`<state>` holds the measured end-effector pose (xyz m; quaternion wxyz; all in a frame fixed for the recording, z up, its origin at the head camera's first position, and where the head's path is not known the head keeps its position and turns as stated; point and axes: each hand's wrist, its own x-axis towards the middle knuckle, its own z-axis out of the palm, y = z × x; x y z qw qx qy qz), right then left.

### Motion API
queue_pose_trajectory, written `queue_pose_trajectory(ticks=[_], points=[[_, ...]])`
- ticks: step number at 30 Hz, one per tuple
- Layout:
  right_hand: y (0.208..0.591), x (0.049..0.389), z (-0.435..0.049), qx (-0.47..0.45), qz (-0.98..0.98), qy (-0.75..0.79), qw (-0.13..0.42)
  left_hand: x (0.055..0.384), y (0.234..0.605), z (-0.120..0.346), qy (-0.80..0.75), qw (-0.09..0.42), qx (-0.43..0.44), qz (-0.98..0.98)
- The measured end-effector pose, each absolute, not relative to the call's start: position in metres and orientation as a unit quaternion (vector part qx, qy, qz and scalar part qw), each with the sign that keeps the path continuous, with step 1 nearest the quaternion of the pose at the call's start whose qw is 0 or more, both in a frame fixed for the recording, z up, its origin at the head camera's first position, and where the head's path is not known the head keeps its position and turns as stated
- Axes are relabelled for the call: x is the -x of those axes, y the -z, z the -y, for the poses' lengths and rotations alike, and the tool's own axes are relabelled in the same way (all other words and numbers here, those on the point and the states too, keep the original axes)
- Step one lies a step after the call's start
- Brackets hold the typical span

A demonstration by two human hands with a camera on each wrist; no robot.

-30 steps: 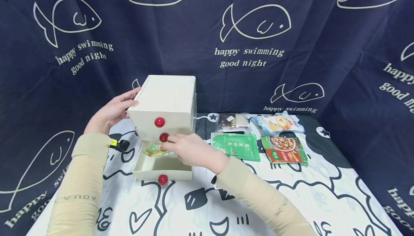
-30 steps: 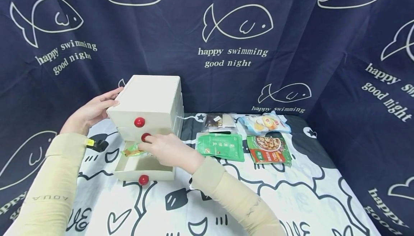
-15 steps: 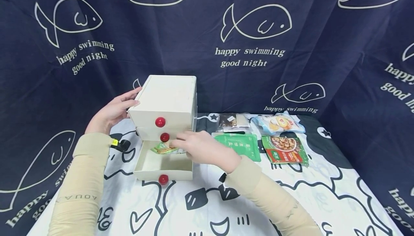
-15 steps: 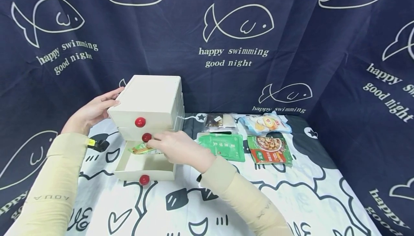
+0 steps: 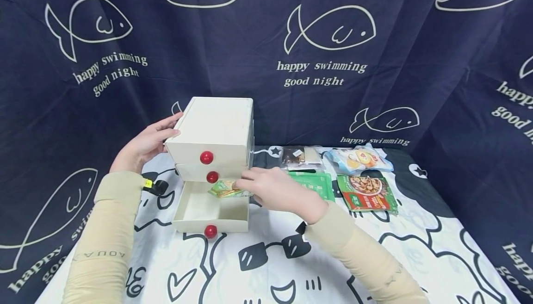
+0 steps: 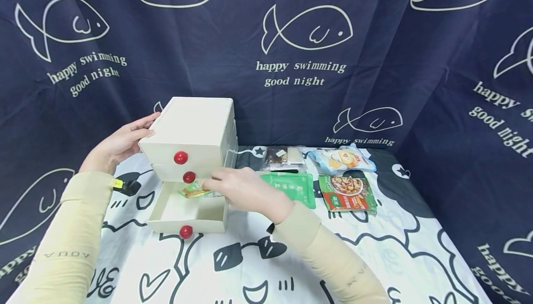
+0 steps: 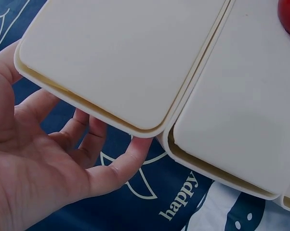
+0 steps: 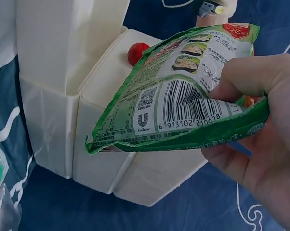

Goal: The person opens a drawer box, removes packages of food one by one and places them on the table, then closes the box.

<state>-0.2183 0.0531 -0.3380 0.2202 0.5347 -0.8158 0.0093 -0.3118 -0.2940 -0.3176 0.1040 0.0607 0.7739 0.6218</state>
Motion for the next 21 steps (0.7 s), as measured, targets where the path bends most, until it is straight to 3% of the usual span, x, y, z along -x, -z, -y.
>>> queue_pose_trajectory(ticks=[21], points=[[0.34, 0.225, -0.097, -0.528, 0.807, -0.025, 0.262, 0.31, 0.316, 0.293, -0.62, 0.103, -0.066, -0.775]])
